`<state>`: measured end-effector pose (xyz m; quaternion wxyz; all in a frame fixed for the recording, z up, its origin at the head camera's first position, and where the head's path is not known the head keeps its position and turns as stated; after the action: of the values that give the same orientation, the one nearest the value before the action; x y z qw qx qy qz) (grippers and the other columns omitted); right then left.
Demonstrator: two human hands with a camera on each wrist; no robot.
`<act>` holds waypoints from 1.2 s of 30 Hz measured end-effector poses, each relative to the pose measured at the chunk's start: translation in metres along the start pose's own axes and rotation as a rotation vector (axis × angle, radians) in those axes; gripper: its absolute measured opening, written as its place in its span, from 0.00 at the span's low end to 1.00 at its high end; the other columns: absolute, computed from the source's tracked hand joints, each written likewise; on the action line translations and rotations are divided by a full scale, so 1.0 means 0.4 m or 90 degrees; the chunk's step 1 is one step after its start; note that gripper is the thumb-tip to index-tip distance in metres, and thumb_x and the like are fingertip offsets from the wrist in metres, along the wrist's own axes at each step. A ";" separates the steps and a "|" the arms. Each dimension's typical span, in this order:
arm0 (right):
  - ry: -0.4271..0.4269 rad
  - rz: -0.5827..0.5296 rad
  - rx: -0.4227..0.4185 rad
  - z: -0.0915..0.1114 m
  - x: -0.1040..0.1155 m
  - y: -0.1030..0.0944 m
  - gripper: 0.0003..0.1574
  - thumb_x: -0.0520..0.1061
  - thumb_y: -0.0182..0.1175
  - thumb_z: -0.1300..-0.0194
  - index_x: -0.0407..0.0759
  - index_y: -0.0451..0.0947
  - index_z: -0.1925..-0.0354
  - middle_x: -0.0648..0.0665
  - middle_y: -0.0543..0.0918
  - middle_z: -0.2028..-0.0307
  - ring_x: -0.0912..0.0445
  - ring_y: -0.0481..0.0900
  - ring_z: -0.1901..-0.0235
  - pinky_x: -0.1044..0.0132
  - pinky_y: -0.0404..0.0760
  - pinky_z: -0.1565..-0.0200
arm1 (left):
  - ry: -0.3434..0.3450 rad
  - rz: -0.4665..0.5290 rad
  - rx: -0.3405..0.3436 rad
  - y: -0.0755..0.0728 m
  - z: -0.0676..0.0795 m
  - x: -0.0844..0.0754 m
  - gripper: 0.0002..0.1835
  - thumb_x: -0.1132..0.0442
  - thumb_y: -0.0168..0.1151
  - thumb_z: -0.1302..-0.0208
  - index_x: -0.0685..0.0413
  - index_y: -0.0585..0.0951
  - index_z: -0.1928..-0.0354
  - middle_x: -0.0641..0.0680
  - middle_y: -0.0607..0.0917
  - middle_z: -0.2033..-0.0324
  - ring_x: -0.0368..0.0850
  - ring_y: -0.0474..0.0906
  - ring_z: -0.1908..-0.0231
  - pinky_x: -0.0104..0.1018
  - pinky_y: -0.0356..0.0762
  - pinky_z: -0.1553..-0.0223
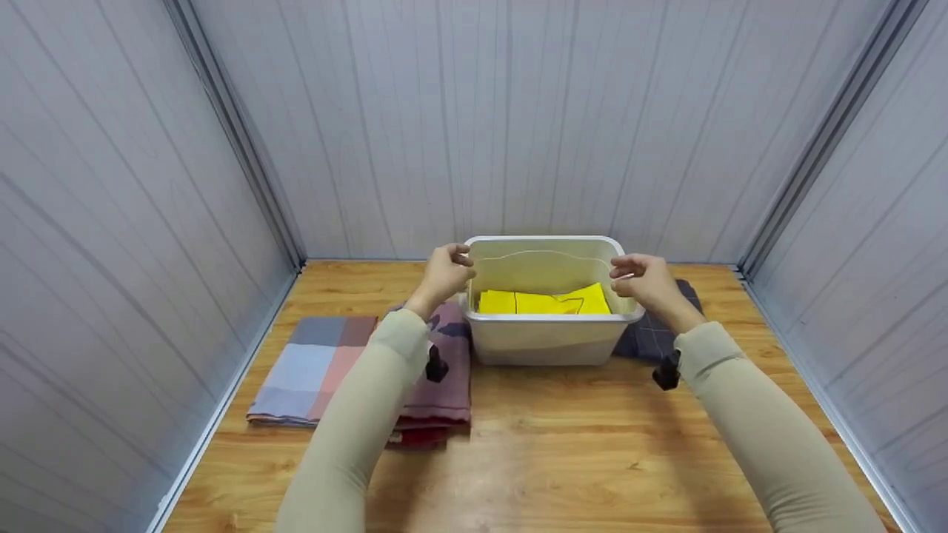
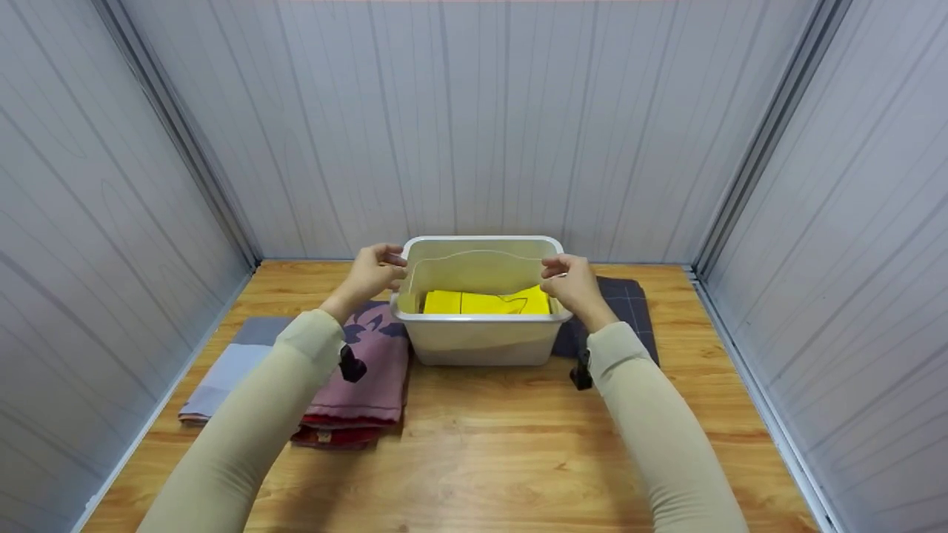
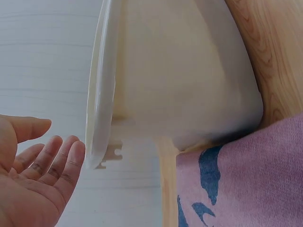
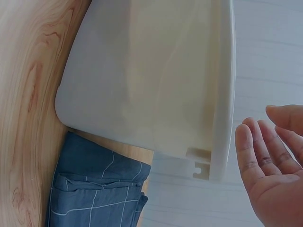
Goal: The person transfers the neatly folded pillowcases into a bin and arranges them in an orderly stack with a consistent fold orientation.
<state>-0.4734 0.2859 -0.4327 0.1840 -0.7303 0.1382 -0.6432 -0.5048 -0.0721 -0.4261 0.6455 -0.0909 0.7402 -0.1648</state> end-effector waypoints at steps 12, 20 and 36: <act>0.007 -0.027 0.020 0.020 0.034 0.032 0.34 0.30 0.64 0.32 0.25 0.74 0.29 0.36 0.88 0.48 0.61 0.86 0.57 0.73 0.88 0.57 | -0.005 0.008 0.013 -0.049 0.025 0.027 0.27 0.73 0.62 0.30 0.72 0.76 0.30 0.73 0.84 0.41 0.52 0.82 0.50 0.37 0.87 0.56; -0.009 -0.027 0.052 0.029 0.062 0.066 0.35 0.32 0.66 0.31 0.26 0.74 0.29 0.44 0.89 0.51 0.63 0.87 0.56 0.72 0.88 0.55 | -0.008 0.003 0.008 -0.098 0.050 0.053 0.27 0.72 0.62 0.31 0.72 0.76 0.31 0.72 0.84 0.44 0.51 0.84 0.53 0.36 0.88 0.57; -0.075 -0.032 0.101 0.057 0.118 0.149 0.34 0.35 0.72 0.31 0.26 0.76 0.31 0.29 0.86 0.46 0.61 0.86 0.57 0.73 0.88 0.54 | -0.023 -0.026 0.010 -0.155 0.091 0.099 0.29 0.70 0.64 0.30 0.70 0.75 0.29 0.71 0.84 0.42 0.59 0.87 0.47 0.46 0.90 0.49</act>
<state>-0.4425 0.2138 -0.4198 0.2328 -0.7531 0.0576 -0.6126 -0.4798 -0.1480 -0.4443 0.6557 -0.1042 0.7253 -0.1820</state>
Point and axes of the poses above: each hand's wrist, its own z-axis away from the middle knuckle, its own y-axis out of the palm, x = y × z, the point moved 8 cm from there along -z, towards the middle knuckle
